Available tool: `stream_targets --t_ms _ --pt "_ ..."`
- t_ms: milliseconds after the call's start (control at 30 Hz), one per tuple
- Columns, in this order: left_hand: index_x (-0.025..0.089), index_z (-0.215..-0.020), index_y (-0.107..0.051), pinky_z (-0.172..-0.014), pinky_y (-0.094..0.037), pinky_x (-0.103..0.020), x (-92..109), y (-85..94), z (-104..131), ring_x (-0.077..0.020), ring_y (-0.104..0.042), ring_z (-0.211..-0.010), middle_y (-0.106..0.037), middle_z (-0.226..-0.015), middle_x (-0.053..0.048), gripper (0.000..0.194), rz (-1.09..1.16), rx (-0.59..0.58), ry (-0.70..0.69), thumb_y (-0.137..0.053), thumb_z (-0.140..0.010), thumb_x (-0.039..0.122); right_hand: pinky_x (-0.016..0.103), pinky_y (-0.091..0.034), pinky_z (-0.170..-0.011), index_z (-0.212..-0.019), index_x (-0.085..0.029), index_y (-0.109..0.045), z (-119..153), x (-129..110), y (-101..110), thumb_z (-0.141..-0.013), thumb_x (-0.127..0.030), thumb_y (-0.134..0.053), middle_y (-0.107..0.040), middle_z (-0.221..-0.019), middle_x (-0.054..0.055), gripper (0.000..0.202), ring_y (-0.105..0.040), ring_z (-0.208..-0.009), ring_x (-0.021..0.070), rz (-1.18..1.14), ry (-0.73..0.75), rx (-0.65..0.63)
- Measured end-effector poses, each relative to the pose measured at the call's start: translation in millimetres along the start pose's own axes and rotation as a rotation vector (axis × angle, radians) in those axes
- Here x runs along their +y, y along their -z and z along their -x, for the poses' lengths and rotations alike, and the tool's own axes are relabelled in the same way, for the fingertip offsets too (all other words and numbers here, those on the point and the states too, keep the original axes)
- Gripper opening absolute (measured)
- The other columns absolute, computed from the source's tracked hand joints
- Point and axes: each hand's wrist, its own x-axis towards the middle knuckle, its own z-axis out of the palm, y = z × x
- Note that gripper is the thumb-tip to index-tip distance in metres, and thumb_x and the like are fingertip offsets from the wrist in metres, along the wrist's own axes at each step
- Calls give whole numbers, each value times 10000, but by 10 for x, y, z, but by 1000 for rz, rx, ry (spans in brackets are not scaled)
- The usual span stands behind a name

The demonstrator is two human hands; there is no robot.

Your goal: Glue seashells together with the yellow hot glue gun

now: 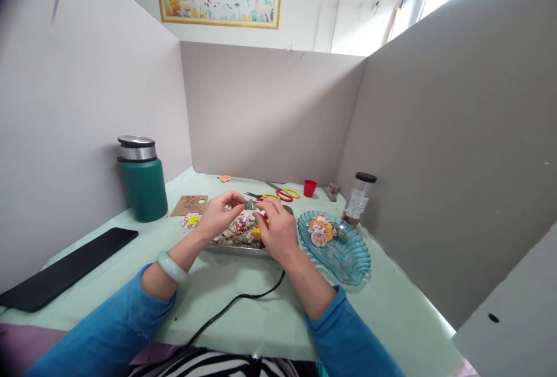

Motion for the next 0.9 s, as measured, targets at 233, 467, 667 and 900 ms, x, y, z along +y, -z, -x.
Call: stream_targets --t_ms 233,467,667,900 --pt "196 -819 -606 -645 -425 -246 66 -15 62 -125 -560 -649 -637 -737 -2 74 -119 -34 -192 -540 -790 209 293 -491 -709 -1068 -204 -589 4 31 -38 -884 -266 -526 -669 -987 60 203 -615 -735 157 -32 -54 -38" --pt "202 -877 -575 -681 -430 -264 29 -14 55 -143 -572 -693 -651 -783 -13 68 -171 0 -227 -563 -814 225 290 -481 -685 -1050 -205 -599 -1 9 -19 -887 -287 -529 -661 -966 60 195 -603 -706 155 -34 -58 -71" --pt "198 -896 -561 -772 -409 -325 -11 -62 86 -177 -593 -771 -680 -815 -34 83 -352 -32 -393 -533 -828 158 294 -473 -731 -995 -220 -647 -41 -27 22 -902 -268 -506 -606 -972 68 175 -584 -832 172 -12 -29 -2" --pt "167 -960 -550 -782 -391 -375 -38 -73 99 -214 -595 -798 -675 -844 -76 167 -562 -68 -573 -432 -858 110 325 -425 -735 -904 -197 -633 -44 -12 44 -877 -175 -498 -590 -897 67 139 -534 -851 197 191 109 -163"
